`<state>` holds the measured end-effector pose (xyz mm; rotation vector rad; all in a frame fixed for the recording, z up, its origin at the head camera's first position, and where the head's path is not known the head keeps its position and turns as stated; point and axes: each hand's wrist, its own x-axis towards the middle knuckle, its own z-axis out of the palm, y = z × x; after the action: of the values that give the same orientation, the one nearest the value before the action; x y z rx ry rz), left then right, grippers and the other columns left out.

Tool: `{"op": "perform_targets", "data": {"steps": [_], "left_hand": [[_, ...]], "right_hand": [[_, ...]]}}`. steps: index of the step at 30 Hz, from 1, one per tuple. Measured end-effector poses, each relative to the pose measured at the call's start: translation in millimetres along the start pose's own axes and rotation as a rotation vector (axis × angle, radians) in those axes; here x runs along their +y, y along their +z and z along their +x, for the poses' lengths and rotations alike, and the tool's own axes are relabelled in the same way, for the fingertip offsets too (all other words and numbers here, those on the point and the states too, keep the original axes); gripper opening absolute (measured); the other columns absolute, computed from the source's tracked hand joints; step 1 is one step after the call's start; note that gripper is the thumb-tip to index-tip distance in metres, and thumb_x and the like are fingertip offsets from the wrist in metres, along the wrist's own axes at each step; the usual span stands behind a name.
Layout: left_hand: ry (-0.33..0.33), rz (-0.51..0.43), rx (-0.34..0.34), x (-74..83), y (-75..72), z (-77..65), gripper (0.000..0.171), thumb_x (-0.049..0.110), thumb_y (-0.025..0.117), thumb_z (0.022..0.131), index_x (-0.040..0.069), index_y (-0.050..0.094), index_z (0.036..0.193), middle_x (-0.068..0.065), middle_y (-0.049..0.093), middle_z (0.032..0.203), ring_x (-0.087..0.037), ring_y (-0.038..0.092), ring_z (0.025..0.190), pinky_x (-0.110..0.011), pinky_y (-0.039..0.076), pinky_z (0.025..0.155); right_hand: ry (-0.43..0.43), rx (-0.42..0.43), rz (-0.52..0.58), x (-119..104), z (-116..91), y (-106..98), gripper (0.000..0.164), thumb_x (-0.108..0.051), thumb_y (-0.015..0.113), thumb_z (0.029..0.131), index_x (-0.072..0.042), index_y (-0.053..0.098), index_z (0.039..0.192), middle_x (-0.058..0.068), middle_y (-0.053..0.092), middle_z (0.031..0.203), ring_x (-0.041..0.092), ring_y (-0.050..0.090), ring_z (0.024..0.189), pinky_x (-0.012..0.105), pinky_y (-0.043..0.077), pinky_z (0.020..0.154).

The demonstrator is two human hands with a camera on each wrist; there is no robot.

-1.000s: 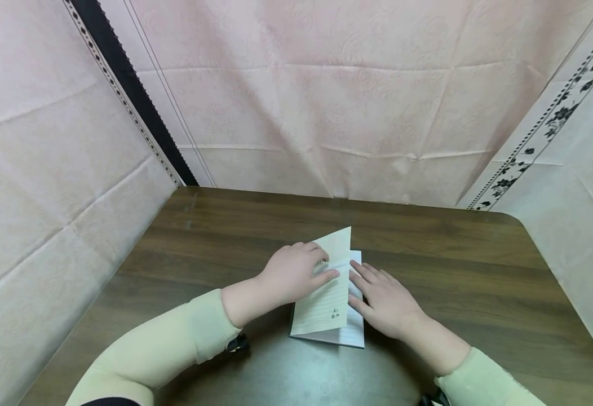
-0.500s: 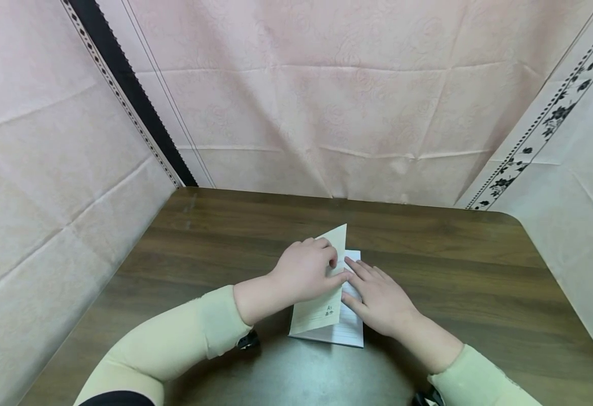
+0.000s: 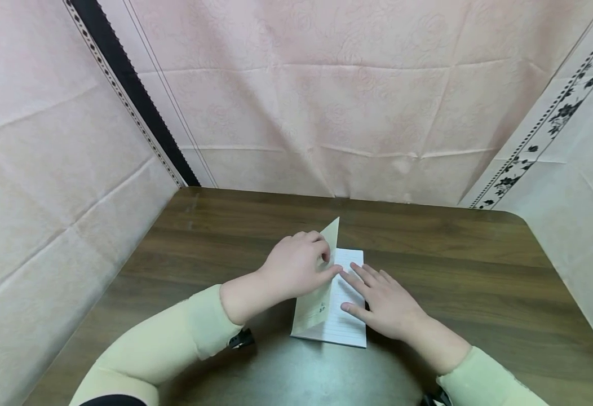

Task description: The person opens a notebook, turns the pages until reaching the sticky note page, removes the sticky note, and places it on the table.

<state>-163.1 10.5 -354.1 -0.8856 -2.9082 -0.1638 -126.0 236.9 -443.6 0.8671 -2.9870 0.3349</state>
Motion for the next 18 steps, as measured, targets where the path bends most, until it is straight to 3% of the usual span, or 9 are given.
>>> {"op": "perform_targets", "data": {"steps": [5, 11, 18], "left_hand": [[-0.013, -0.008, 0.026, -9.3, -10.1, -7.1, 0.034, 0.059, 0.058, 0.092, 0.025, 0.066, 0.093, 0.008, 0.061, 0.099, -0.013, 0.057, 0.087, -0.032, 0.049, 0.074], [-0.038, -0.044, 0.039, -25.2, -21.4, -18.8, 0.033, 0.055, 0.060, 0.093, 0.023, 0.070, 0.097, 0.004, 0.065, 0.109, -0.016, 0.061, 0.092, -0.033, 0.051, 0.076], [-0.117, -0.088, 0.037, -49.1, -31.6, -36.7, 0.030, 0.048, 0.063, 0.094, 0.021, 0.072, 0.103, 0.001, 0.067, 0.116, -0.020, 0.063, 0.099, -0.036, 0.052, 0.080]], "right_hand": [[-0.001, -0.029, -0.029, 8, -6, 3, 0.074, -0.067, 0.046, 0.095, -0.022, 0.038, 0.154, 0.009, 0.033, 0.159, 0.035, 0.029, 0.145, 0.057, 0.024, 0.113], [0.008, -0.065, -0.042, 17, -9, 7, 0.082, -0.074, 0.045, 0.091, -0.021, 0.040, 0.153, 0.007, 0.031, 0.160, 0.035, 0.026, 0.146, 0.059, 0.021, 0.113], [0.026, -0.091, -0.050, 18, -11, 8, 0.084, -0.077, 0.043, 0.089, -0.024, 0.038, 0.154, 0.003, 0.029, 0.161, 0.035, 0.025, 0.147, 0.061, 0.019, 0.113]]}}
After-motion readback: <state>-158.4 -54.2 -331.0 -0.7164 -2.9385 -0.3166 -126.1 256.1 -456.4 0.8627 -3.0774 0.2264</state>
